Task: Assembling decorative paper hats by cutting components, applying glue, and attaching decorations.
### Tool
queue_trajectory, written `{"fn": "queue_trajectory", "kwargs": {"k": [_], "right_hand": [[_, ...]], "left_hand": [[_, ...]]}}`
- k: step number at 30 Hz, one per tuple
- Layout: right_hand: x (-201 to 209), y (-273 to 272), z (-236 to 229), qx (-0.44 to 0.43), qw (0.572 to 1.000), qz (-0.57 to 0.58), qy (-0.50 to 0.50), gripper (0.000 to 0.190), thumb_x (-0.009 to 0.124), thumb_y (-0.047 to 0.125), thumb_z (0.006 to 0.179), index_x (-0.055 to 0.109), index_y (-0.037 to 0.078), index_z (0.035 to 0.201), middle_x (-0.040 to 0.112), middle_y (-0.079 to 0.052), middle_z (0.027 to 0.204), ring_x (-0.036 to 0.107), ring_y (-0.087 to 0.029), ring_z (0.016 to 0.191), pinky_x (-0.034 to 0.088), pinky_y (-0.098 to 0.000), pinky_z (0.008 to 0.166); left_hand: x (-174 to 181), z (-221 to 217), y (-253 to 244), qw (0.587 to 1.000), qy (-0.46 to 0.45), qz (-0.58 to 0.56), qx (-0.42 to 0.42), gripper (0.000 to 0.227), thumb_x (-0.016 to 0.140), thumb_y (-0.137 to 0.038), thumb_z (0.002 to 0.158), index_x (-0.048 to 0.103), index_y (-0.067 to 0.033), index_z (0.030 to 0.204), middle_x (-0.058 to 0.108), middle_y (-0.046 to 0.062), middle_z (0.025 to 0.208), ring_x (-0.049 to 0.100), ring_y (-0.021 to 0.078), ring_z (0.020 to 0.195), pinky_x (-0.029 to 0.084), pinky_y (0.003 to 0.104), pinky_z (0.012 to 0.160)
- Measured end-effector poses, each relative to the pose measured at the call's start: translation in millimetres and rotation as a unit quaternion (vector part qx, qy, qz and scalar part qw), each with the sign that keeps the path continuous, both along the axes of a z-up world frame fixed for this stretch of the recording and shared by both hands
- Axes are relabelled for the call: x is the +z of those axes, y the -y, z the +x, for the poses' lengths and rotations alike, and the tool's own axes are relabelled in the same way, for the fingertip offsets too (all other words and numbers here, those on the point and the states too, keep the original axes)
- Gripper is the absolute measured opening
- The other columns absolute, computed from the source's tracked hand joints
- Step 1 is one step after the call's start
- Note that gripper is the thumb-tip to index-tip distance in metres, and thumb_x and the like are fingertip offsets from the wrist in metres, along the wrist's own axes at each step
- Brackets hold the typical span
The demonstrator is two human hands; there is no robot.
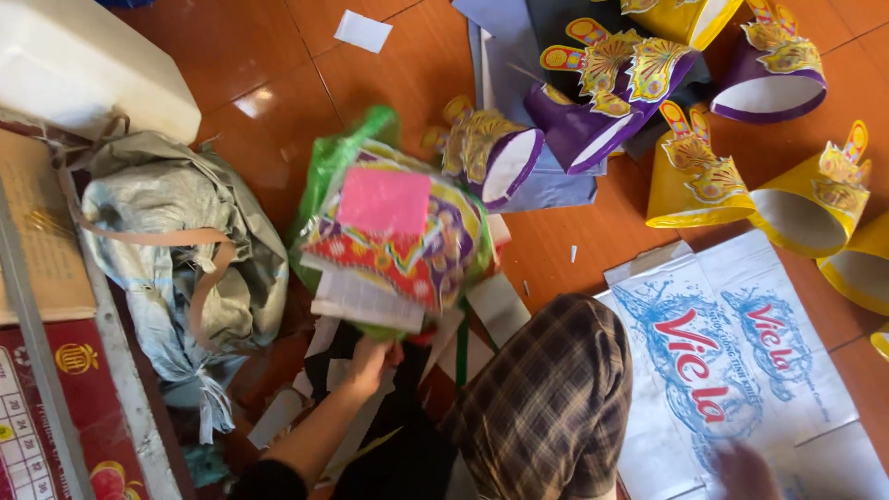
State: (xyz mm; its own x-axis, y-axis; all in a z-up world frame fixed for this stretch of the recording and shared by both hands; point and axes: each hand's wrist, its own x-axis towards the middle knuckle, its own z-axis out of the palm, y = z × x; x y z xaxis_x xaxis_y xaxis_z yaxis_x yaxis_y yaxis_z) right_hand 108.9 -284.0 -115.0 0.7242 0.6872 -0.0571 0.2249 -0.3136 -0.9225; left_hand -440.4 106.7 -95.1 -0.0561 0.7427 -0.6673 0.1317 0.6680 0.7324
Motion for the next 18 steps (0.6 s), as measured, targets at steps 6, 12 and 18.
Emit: {"fn": "queue_trajectory", "kwargs": {"k": [6, 12, 18], "right_hand": [[186, -303, -207, 0.190, 0.980, -0.049, 0.039, 0.029, 0.058, -0.001, 0.078, 0.076, 0.002, 0.100, 0.071, -0.006, 0.121, 0.066, -0.020, 0.098, 0.051, -0.0303, 0.085], [116, -381, -304, 0.430, 0.848, -0.195, 0.242, 0.055, 0.054, 0.033, 0.095, 0.040, 0.028, 0.148, 0.028, -0.013, 0.155, 0.029, -0.043, 0.142, 0.042, -0.0678, 0.098], [73, -385, -287, 0.501, 0.764, -0.251, 0.321, 0.060, 0.044, 0.054, 0.099, 0.034, 0.029, 0.152, 0.028, -0.018, 0.155, 0.028, -0.046, 0.142, 0.041, -0.0690, 0.097]], "left_hand": [[20, -58, 20, 0.973, 0.000, -0.188, -0.135, 0.038, 0.066, -0.024, 0.088, 0.070, 0.0130, 0.091, 0.068, 0.023, 0.075, 0.065, 0.0298, 0.058, 0.052, 0.033, 0.052], [34, -30, 2, 0.988, -0.095, -0.086, -0.092, 0.066, 0.062, -0.054, 0.094, 0.064, 0.0061, 0.121, 0.061, 0.028, 0.128, 0.057, 0.0387, 0.119, 0.046, 0.055, 0.101], [91, 26, -14, 0.998, -0.023, -0.016, 0.057, 0.096, 0.070, -0.050, 0.093, 0.015, 0.0005, 0.152, 0.032, 0.025, 0.144, 0.032, 0.0372, 0.138, 0.027, 0.058, 0.114]]}}
